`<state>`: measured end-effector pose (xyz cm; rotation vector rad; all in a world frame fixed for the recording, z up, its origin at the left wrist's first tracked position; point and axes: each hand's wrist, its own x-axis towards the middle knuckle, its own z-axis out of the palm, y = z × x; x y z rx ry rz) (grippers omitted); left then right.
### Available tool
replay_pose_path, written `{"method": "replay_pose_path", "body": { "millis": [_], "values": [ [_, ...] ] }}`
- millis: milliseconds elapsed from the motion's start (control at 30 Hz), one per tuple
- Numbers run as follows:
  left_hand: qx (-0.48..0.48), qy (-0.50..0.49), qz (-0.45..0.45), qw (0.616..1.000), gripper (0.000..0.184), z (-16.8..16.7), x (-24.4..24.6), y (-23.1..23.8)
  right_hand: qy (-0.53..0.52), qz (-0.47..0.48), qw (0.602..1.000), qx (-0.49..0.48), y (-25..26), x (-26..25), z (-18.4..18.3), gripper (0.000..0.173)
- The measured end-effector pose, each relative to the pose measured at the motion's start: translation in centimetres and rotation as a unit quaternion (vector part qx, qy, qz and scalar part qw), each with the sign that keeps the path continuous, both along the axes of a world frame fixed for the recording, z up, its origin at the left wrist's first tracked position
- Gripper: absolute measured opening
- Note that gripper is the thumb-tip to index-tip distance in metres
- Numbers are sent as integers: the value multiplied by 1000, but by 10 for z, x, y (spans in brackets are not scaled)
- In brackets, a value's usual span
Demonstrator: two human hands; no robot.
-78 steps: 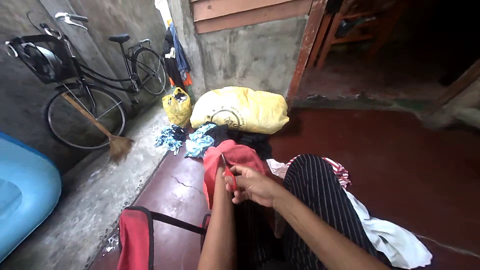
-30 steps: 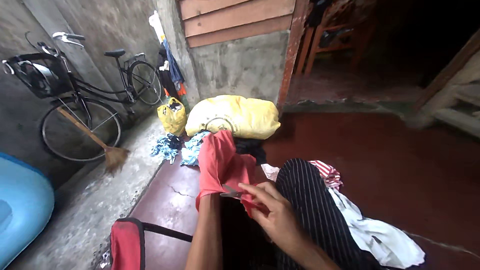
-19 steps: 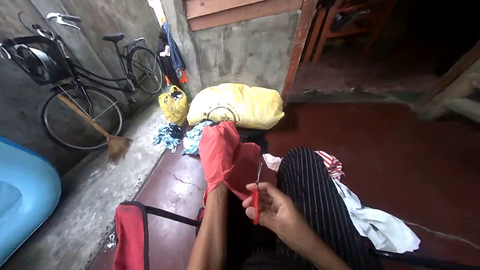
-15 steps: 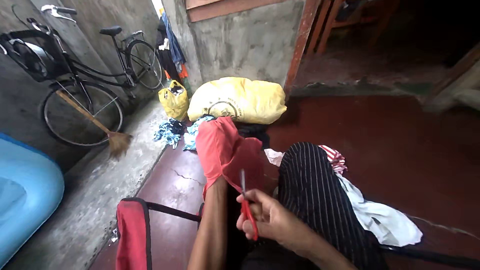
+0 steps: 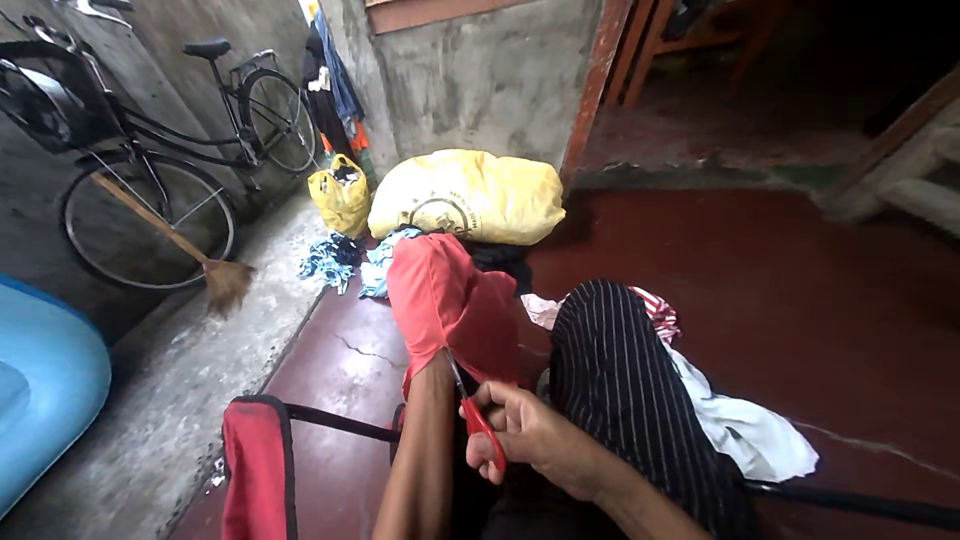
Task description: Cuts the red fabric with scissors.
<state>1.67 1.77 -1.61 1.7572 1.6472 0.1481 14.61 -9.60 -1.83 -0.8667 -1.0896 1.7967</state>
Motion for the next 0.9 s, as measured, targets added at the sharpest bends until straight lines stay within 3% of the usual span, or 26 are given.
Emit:
{"method": "replay_pose_path", "body": {
  "millis": [100,167,267,367,500,633,800,900],
  "values": [
    [47,-75,23,996,37,-13,-6,3,2,-9,1000,10,2,0,0,41],
    [77,0,2,997,35,-3,-1,-2,-2,-11,1000,17,3,0,1,42],
    [-8,-38,36,999,37,14,2,-3,-6,-16,999,30,4,0,3,40],
    [19,42,23,999,32,22,9,-5,-9,-20,999,37,4,0,5,40],
    [25,-41,74,996,31,18,12,-3,-17,-27,999,43,5,-1,8,40],
    [17,-4,29,999,32,32,12,-10,-13,-37,998,48,6,0,13,38],
    [1,-95,40,995,29,58,10,-28,-9,-49,999,18,4,0,20,38],
    [-16,-143,68,987,28,32,11,-5,1,-49,999,6,2,-2,24,37]
  ]
}}
